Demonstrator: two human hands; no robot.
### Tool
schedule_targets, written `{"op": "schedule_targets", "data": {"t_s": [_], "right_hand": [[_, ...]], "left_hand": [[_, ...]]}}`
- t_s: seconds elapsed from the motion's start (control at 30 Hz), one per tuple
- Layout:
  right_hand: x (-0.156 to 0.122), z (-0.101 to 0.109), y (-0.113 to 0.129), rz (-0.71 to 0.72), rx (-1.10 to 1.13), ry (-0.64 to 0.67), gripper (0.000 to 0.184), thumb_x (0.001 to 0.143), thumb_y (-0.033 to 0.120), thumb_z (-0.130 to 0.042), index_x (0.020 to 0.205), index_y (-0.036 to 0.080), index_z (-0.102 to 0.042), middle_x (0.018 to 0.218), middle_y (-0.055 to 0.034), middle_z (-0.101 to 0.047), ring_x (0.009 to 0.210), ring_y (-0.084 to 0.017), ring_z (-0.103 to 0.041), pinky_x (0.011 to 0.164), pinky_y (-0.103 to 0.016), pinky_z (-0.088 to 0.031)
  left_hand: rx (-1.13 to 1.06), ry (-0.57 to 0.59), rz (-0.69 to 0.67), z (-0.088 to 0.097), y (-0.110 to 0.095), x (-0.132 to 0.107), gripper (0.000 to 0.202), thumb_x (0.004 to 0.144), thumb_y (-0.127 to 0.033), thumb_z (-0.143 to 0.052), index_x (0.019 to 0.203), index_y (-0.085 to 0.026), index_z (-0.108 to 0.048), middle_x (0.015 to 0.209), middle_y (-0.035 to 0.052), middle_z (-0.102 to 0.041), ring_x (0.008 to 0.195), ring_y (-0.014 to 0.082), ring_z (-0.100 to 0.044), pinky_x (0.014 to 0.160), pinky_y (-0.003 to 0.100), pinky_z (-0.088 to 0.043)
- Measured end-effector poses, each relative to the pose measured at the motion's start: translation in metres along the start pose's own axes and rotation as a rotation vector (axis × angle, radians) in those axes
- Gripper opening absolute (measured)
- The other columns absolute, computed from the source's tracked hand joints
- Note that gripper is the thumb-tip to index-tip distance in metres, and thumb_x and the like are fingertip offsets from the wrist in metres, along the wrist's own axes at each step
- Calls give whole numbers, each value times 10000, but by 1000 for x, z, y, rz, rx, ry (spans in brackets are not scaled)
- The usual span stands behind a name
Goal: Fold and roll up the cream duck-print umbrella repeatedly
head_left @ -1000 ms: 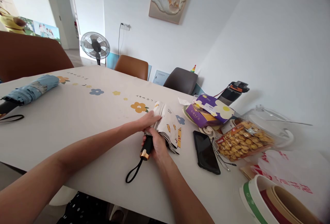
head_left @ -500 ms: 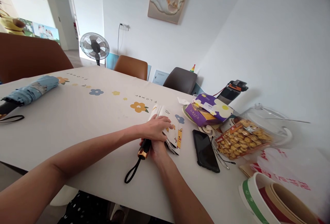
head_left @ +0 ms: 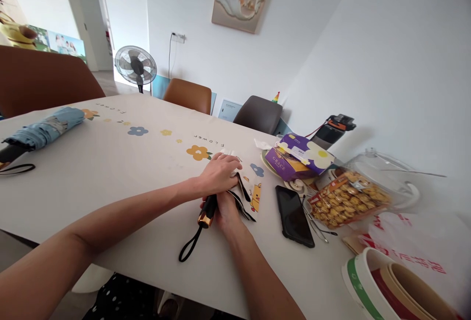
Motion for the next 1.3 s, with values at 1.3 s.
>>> {"op": "schedule_targets", "data": {"t_s": [1.3], "right_hand": [[-1, 1, 4, -61, 65, 61, 340, 634, 409, -682, 804, 168, -512, 552, 28, -527, 403, -98, -493, 357, -232, -445]], "left_hand": [[-692, -263, 845, 22, 167, -58, 206, 692, -336, -548, 716, -132, -563, 619, 27, -553, 461, 93, -488, 510, 267, -475]]}}
Point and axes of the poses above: each hand's wrist, its own x-axis towards the middle knuckle, its own z-axis out of the back of the hand, y = z × x, the point moved 8 cm from there along x, towards the middle knuckle
